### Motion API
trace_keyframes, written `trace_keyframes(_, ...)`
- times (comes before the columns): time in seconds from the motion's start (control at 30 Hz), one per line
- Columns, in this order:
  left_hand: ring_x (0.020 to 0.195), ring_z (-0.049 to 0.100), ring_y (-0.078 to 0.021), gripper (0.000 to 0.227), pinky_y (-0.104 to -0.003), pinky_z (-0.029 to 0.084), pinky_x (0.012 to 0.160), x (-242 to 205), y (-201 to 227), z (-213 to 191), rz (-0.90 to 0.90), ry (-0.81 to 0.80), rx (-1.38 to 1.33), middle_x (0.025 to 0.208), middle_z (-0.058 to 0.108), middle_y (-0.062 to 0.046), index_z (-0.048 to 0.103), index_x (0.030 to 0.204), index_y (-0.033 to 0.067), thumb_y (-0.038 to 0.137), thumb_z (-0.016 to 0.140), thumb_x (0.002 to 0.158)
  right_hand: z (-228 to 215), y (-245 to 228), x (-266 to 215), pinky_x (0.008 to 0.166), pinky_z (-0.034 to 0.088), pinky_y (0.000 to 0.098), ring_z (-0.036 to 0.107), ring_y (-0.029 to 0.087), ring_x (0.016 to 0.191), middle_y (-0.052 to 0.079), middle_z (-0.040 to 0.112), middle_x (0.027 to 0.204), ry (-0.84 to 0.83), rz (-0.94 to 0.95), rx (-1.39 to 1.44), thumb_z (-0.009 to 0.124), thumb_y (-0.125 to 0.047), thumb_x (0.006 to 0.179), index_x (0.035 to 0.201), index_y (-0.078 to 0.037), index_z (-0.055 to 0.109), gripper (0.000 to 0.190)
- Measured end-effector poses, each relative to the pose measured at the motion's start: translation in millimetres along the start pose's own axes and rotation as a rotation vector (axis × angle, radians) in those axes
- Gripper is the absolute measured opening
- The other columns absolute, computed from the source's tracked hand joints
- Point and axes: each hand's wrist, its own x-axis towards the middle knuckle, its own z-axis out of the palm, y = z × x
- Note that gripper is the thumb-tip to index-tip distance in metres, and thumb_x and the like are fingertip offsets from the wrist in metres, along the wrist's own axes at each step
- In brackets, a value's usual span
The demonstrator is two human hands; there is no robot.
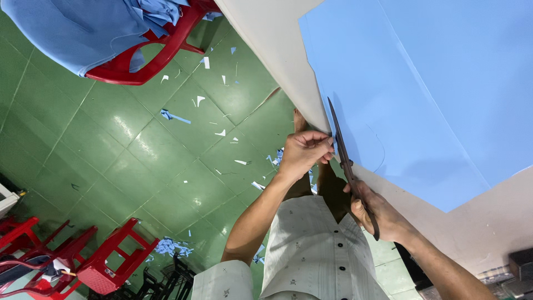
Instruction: The person cuts a large piece of light blue fabric on a work table using shears, following a pattern. They then use a steam iron to press the fabric and continue cutting along the edges to refine the shape.
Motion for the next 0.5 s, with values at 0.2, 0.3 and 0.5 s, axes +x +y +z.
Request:
trace_keyframes(0.2,0.054,0.070,-0.0151,0.014,-0.024,0.062,0.049,0,1,-1,-0.021,-0.015,-0.006,0.073,0.072,-0.020,0.071,0.091,-0.0081,0.003,0.076,0.085,-3,10,4,0.051,0.057,0.0446,0.073,0.029,0.049,0.014,0.068,0.052,0.016,0.036,-0.079,0.035,-0.050,0.103,0.115,-0.006,0.058,0.051)
trace_keyframes(0.3,0.054,0.070,-0.0167,0.012,-0.025,0.063,0.049,1,-1,-4,-0.003,-0.026,-0.010,0.072,0.072,-0.021,0.071,0.090,-0.0084,0.002,0.077,0.085,-4,14,-1,0.052,0.061,0.0440,0.076,0.028,0.050,0.012,0.070,0.053,-0.011,0.079,-0.001,0.038,-0.057,0.097,0.116,-0.012,0.060,0.053)
trace_keyframes(0.5,0.057,0.071,-0.0171,0.012,-0.026,0.064,0.053,4,-7,-12,-0.015,-0.062,-0.019,0.075,0.073,-0.022,0.071,0.092,-0.0082,0.001,0.076,0.086,-12,-33,12,0.052,0.060,0.0448,0.075,0.028,0.054,0.014,0.070,0.058,-0.069,0.013,0.002,0.026,-0.050,0.102,0.118,-0.011,0.058,0.053)
